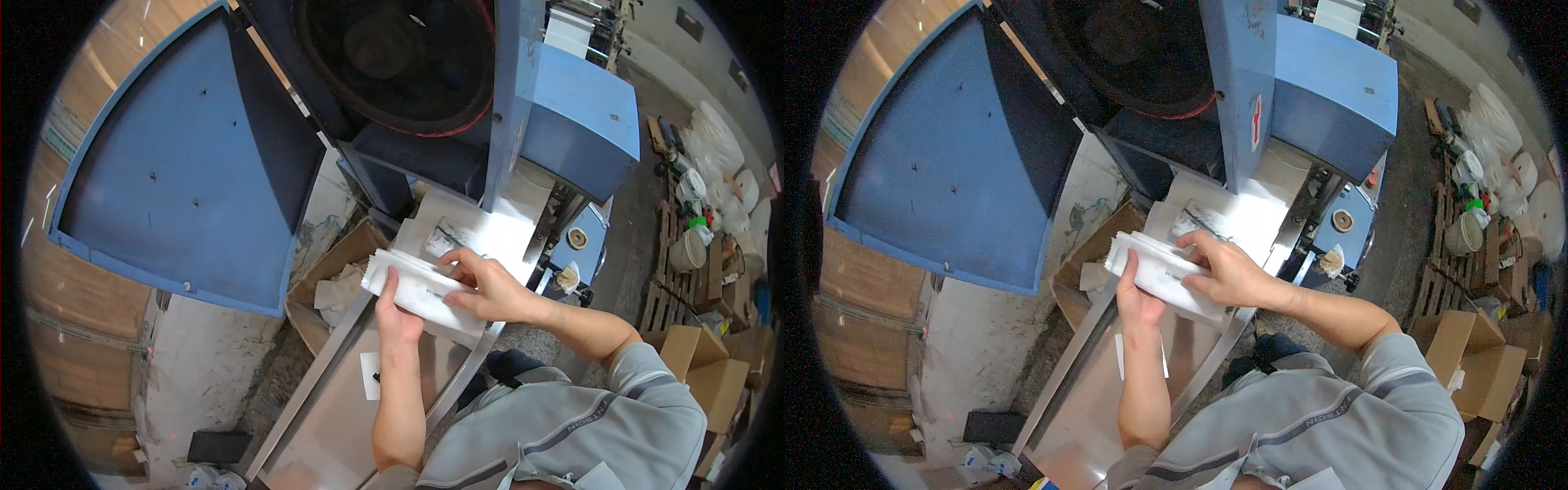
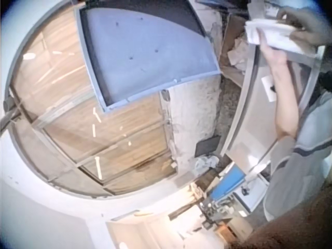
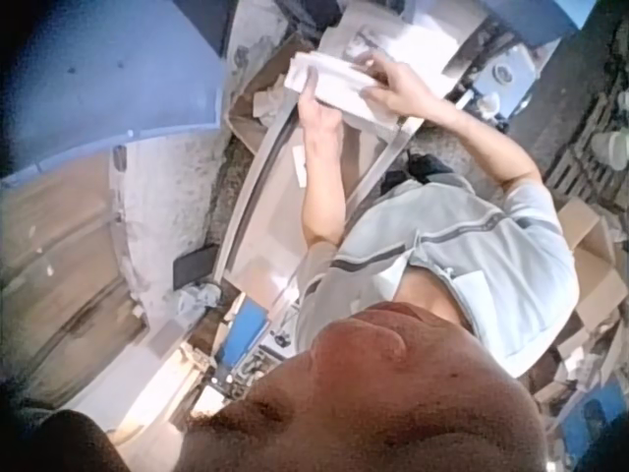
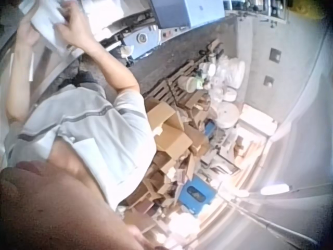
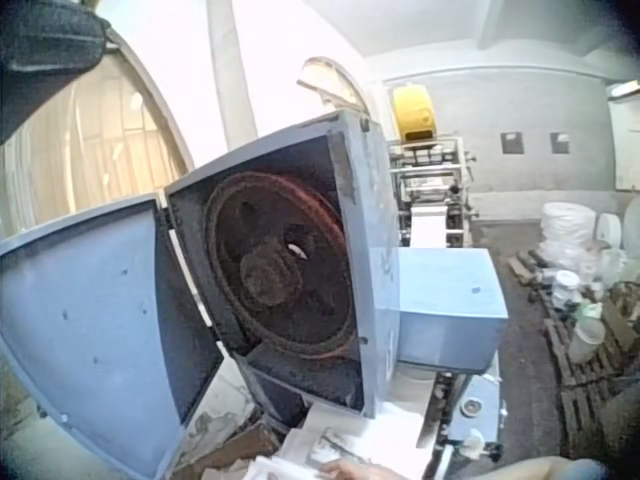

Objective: Inspecting packaged textile items from a packaging machine for quality control.

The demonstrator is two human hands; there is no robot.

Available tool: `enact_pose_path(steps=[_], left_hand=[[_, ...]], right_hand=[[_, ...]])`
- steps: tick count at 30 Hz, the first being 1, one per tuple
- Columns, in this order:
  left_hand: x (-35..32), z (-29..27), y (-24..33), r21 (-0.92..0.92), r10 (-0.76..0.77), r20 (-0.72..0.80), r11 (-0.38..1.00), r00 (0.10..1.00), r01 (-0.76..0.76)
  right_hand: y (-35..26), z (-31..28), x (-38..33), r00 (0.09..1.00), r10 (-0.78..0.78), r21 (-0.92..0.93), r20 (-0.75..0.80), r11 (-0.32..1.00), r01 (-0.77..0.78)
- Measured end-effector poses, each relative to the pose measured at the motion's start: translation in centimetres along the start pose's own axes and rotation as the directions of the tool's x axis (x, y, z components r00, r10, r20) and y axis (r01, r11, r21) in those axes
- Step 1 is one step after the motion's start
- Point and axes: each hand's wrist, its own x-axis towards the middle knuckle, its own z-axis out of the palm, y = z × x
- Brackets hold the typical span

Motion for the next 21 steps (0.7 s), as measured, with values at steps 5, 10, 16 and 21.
enact_pose_path(steps=[5,10,16,21], left_hand=[[-0.3,-0.1,0.1,-0.096,-0.017,0.121,0.995,0.993,0.028],[-0.5,-0.1,0.2,-0.106,0.0,0.061,0.994,0.998,0.006],[-0.9,0.9,0.9,-0.112,0.065,0.042,0.992,0.997,-0.06],[-0.3,-0.2,1.9,-0.096,0.11,0.019,0.99,0.994,-0.107]], right_hand=[[0.1,-0.3,-0.1,0.999,0.031,0.003,-0.021,1.0,-0.031],[1.2,0.1,-0.2,0.999,0.039,0.05,-0.02,0.998,-0.038],[0.6,-0.4,-0.1,0.998,0.058,0.105,0.015,0.993,-0.059],[1.5,-1.4,-0.3,0.991,0.116,0.129,0.069,0.984,-0.124]])
